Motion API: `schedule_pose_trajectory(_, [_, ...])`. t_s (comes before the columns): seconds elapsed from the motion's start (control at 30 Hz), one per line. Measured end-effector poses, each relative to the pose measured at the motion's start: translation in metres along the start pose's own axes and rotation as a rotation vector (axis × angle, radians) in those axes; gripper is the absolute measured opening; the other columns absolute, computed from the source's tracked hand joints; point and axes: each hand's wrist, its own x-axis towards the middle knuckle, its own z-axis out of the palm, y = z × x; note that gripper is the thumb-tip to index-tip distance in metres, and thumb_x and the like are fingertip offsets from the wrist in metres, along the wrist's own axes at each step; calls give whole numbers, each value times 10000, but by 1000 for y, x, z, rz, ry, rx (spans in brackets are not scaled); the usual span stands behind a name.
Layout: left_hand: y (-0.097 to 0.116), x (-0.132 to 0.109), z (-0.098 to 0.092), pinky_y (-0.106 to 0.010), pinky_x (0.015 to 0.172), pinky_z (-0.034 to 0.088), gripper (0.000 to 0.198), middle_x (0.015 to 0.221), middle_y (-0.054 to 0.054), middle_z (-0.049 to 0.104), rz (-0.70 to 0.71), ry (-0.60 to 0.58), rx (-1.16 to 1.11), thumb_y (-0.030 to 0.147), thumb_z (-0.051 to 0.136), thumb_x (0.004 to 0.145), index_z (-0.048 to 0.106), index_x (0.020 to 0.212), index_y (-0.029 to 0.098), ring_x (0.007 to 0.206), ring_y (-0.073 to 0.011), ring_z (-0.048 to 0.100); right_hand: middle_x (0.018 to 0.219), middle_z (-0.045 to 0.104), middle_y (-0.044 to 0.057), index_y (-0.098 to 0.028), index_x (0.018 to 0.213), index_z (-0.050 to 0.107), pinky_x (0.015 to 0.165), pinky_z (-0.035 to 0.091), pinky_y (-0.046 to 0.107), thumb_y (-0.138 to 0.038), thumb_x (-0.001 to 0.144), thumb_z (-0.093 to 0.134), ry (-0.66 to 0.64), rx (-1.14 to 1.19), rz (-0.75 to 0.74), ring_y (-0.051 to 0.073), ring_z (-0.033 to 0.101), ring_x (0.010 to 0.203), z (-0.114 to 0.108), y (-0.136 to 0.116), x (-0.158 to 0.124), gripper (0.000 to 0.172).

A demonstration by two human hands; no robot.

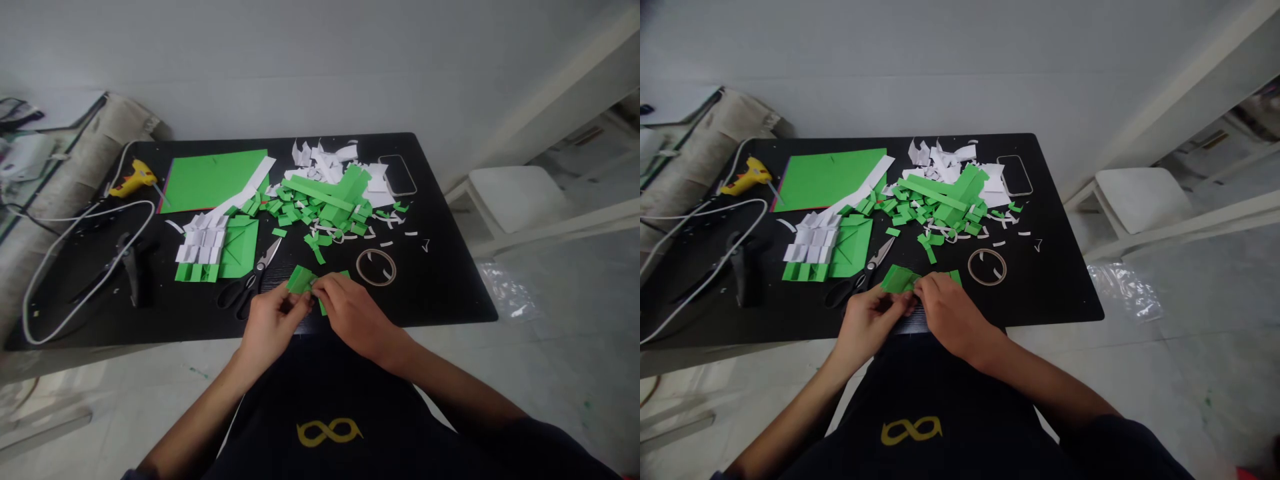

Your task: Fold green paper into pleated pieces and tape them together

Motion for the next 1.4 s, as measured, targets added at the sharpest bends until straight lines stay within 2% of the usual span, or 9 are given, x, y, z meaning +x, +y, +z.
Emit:
schedule_pose_trajectory(0.23, [1, 3, 3, -252, 576, 563, 221, 718, -44, 815, -30, 16, -99, 361, 698, 908, 740, 777, 188, 629, -186, 769, 964, 744, 84, -172, 1023, 659, 822, 586, 372, -96, 1086, 501, -5, 62, 33, 221, 711, 891, -4, 2, 0, 187])
schedule_pose_trajectory(0.47, [0, 2, 2, -249, 566, 554, 217, 715, -42, 808, -28, 23, -89, 359, 709, 910, 735, 775, 191, 617, -178, 747, 983, 766, 80, -182, 1023, 676, 845, 592, 379, -100, 1082, 517, -30, 43, 18, 223, 727, 922, -7, 1, 2, 188])
schedule_pose_trajectory(0.73, [1, 2, 3, -234, 547, 466, 258, 627, 6, 701, 27, 47, 7, 341, 682, 921, 669, 711, 191, 552, -127, 603, 853, 713, 92, -167, 882, 645, 770, 573, 382, -85, 1043, 550, -42, -217, -66, 248, 685, 825, 1, -2, 1, 204])
schedule_pose_trajectory(1.03, [-4, 3, 2, -249, 584, 497, 219, 661, -4, 719, -6, 71, 24, 342, 690, 919, 708, 763, 189, 584, -151, 641, 945, 742, 108, -167, 969, 668, 839, 583, 402, -97, 1089, 490, 24, -132, -31, 253, 700, 903, 3, -2, -2, 226])
schedule_pose_trajectory(1.23, [1, 1, 4, -235, 553, 451, 226, 645, 11, 679, 38, 67, 50, 329, 669, 929, 667, 747, 196, 554, -124, 572, 954, 746, 121, -153, 967, 683, 852, 592, 420, -74, 1081, 482, 31, -112, -41, 266, 707, 909, 3, -3, -3, 244])
schedule_pose_trajectory(1.4, [6, -1, 5, -229, 532, 398, 260, 595, 27, 595, 77, 69, 121, 315, 653, 918, 612, 688, 199, 531, -111, 495, 946, 740, 122, -151, 953, 681, 846, 593, 417, -38, 1058, 470, -36, -157, -56, 265, 694, 899, 1, -2, -3, 261])
